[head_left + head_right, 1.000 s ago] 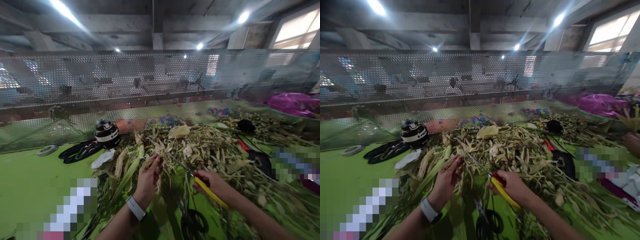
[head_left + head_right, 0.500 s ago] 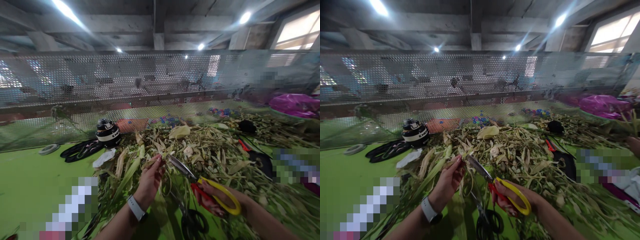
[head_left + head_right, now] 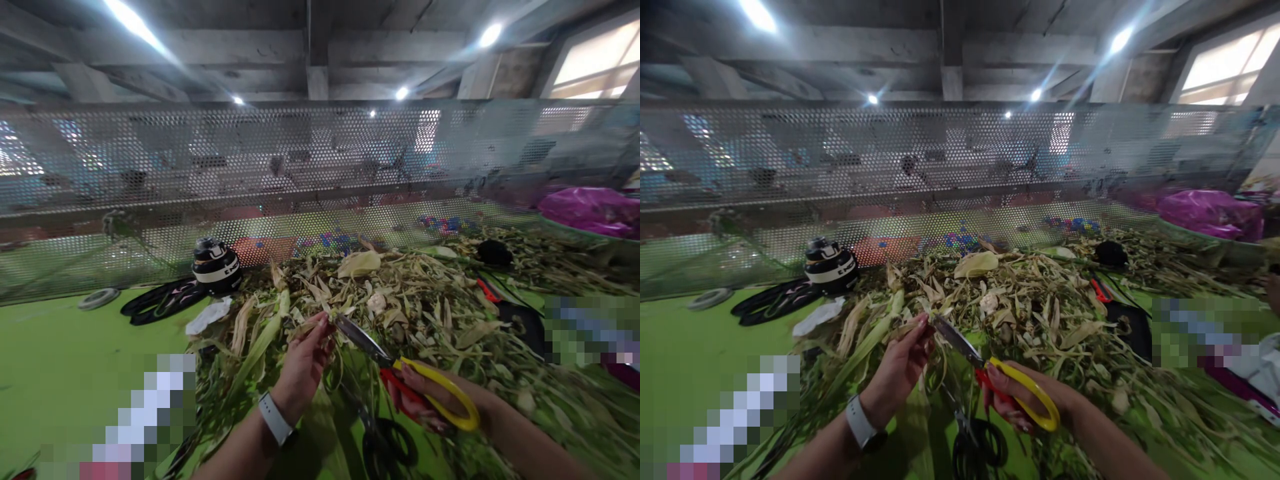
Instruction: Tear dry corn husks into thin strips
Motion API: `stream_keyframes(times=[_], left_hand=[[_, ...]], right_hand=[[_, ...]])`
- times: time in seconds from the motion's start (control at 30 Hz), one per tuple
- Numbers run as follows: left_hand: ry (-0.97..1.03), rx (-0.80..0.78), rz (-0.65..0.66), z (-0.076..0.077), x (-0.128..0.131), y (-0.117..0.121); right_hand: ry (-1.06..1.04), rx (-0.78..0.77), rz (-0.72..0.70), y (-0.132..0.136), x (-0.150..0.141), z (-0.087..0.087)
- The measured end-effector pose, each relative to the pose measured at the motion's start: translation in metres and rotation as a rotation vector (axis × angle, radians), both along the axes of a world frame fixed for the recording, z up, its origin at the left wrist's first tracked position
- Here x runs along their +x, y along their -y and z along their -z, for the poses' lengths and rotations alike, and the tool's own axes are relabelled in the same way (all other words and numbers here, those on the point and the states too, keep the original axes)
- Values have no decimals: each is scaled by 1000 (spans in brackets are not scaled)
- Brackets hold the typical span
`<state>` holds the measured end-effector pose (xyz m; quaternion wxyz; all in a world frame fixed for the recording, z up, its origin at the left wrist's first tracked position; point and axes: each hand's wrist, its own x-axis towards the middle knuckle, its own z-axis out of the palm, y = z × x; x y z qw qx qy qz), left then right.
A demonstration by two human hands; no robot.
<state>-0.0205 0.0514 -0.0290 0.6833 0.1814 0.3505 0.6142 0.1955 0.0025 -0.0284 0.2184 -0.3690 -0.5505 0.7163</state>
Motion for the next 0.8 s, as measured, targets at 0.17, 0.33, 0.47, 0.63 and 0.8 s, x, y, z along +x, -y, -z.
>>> stream_keyframes(times=[0.17,0.33,0.47,0.63,0.8], left_hand=[[15,-2,-5,1,2,2],[35,-5,14,1,2,3],[33,-3,9,2,3,3],[45,13,-8,3,3,2],[49,24,20,4,2,3]], right_hand=[[-27,9,-21,-3,2,8],[-54,-17,11,-3,1,9],[-86,-56,12,-2,-1,9],[-97,-47,0,-3,-2,14],[-135,-90,-32,-3,-4,14]])
